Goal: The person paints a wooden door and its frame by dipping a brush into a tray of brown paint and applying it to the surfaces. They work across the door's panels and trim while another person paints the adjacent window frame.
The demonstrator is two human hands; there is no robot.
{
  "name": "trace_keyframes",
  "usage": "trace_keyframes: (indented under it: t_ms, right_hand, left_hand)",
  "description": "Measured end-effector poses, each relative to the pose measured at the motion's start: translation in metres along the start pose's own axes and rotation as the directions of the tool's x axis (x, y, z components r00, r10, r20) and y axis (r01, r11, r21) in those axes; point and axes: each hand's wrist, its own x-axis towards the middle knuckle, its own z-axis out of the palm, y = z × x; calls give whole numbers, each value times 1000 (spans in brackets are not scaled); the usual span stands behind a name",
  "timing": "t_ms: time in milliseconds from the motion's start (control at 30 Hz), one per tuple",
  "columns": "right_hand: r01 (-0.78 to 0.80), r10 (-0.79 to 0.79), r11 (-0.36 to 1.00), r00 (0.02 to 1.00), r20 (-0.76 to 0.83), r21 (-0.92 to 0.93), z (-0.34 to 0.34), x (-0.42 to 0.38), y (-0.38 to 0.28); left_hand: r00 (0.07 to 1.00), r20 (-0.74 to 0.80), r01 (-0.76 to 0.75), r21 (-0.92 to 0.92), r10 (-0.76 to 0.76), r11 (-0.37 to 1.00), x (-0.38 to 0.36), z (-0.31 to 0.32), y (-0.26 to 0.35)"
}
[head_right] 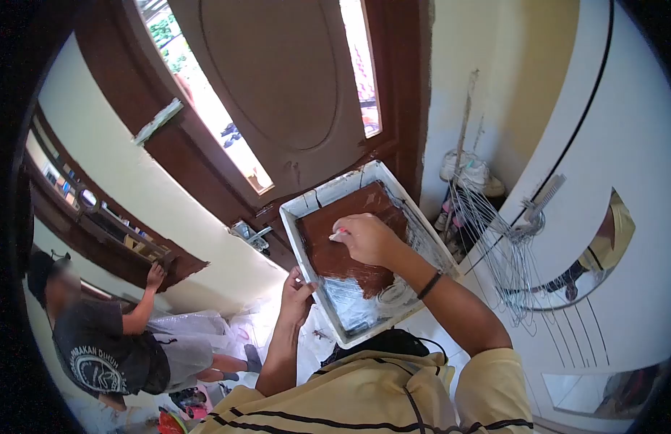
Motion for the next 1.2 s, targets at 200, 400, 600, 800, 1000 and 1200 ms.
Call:
trace_keyframes:
  t_ms: [200, 400, 600, 800, 1000, 1200]
  right_hand:
    - [-364, 628, 480, 778, -22, 798, -5, -14, 30]
    - [-178, 736, 113, 676, 38, 977, 0, -17, 28]
    - [53, 724, 23, 688, -53, 998, 31, -13, 24]
    - [183, 733, -10, 670, -118, 983, 81, 29, 12]
    - [208, 779, 24, 609, -149, 978, 137, 96, -9]
    - [90, 758, 369, 546, -356, 925, 204, 192, -46]
  left_hand:
    - [997, -65, 34, 65, -30, 997, -13, -2, 7]
    - [999, -23, 30, 61, -29, 998, -9, -23, 11]
    - [997, 0, 73, 68, -73, 995, 6, -51, 14]
    - [990, 98, 94, 54, -99, 994, 32, -101, 22]
    - [960, 226, 135, 146, -166, 980, 59, -142, 26]
    - [933, 310, 126, 193, -182, 973, 71, -164, 29]
